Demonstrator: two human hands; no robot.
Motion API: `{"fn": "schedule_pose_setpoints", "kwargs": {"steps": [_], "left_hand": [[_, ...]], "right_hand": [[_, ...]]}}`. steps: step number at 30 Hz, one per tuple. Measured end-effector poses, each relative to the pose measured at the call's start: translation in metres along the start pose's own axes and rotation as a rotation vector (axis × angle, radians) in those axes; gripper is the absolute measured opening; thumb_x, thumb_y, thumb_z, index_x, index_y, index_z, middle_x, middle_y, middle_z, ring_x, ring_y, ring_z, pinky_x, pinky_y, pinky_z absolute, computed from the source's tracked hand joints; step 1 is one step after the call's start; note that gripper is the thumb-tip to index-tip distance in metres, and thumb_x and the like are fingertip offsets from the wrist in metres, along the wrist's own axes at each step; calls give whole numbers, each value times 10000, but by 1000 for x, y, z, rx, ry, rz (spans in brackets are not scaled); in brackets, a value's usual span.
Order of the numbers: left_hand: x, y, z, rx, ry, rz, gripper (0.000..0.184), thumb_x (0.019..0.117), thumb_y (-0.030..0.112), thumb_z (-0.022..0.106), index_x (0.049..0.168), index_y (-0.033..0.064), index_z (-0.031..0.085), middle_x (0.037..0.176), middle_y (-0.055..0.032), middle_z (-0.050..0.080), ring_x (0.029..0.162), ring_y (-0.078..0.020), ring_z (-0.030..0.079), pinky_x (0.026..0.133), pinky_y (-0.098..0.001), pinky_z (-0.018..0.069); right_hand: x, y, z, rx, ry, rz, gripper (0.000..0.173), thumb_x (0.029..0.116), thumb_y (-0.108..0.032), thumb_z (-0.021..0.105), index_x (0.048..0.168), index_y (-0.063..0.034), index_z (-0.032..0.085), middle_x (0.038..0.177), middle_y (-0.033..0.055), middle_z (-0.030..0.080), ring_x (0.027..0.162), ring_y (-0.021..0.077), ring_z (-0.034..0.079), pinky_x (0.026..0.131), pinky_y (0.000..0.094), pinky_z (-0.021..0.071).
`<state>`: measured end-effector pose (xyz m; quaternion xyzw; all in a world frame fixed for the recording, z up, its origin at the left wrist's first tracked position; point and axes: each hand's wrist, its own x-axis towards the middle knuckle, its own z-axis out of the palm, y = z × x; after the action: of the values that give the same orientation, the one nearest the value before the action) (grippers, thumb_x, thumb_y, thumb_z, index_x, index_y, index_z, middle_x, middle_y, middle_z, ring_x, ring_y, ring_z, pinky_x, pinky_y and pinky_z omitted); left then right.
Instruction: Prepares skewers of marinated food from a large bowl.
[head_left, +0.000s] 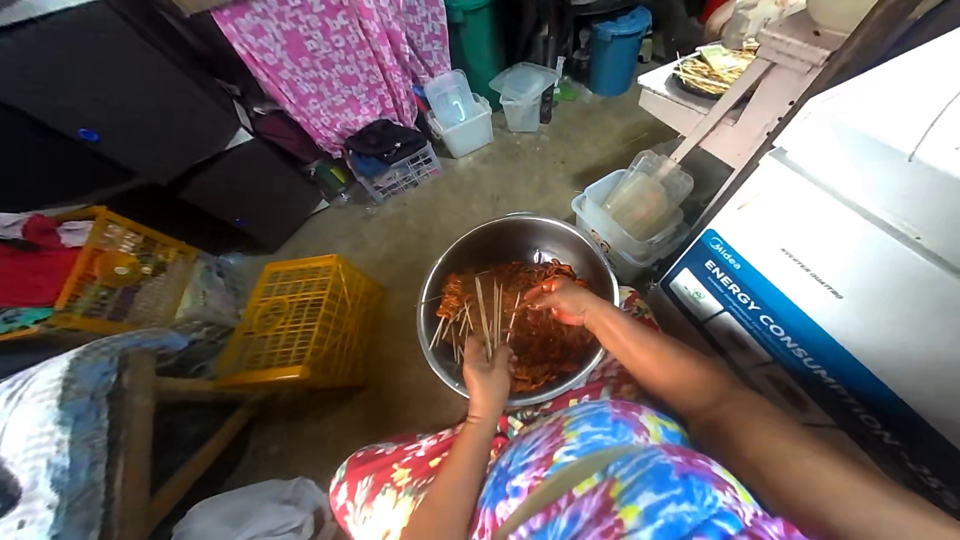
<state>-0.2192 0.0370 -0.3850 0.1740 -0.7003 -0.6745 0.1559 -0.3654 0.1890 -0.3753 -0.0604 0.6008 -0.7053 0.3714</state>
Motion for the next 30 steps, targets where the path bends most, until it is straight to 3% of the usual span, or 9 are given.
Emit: {"fn": "schedule_pose_setpoints", "kwargs": {"steps": [4,9,12,14,17,21,30], "left_hand": [[0,2,0,4,-52,-9,233,941,-71,519,1174,-58,519,748,-53,675,590,-125,666,523,-264,569],[0,1,-1,8,-64,-8,228,936,-67,525,1163,-45,522,736,-36,665,581,-111,655,514,-246,555],[0,1,0,0,-9,-6,226,940,-67,522,1165,-53,517,734,-39,660,581,-110,655,518,-249,558],[1,1,-1,-8,41,-18,228,950,-70,514,1178,-58,506,732,-42,652,576,-107,651,522,-247,558],[1,1,-1,-5,31,-30,235,947,-78,519,1179,-53,497,727,-40,646,573,-101,647,520,-241,556],[2,2,-1,28,-69,-14,252,922,-72,533,1171,-43,517,731,-25,657,576,-96,648,525,-241,557],[1,3,-1,53,-123,-34,244,920,-60,536,1163,-38,521,725,-18,656,569,-91,645,518,-236,551]], "right_hand": [[-4,7,16,-85,-135,54,180,938,-14,668,1112,3,626,973,70,687,780,154,675,705,343,598],[-4,6,24,-13,-54,41,138,992,-55,620,1098,34,613,876,73,662,706,160,658,669,322,589],[-2,8,12,-155,-121,-7,125,888,43,677,997,0,635,916,43,674,798,117,645,773,314,568],[-2,4,7,-222,-28,-2,226,853,66,697,1074,51,655,1020,95,678,884,131,629,843,326,537],[3,-4,0,65,163,18,269,945,78,587,1214,85,580,1029,144,654,832,183,656,797,335,571],[7,-5,1,335,266,-43,223,940,108,562,1159,66,565,980,137,621,814,214,642,787,386,588],[10,0,-3,178,239,-94,254,873,136,641,1105,33,640,1016,106,650,846,150,611,758,309,534]]}}
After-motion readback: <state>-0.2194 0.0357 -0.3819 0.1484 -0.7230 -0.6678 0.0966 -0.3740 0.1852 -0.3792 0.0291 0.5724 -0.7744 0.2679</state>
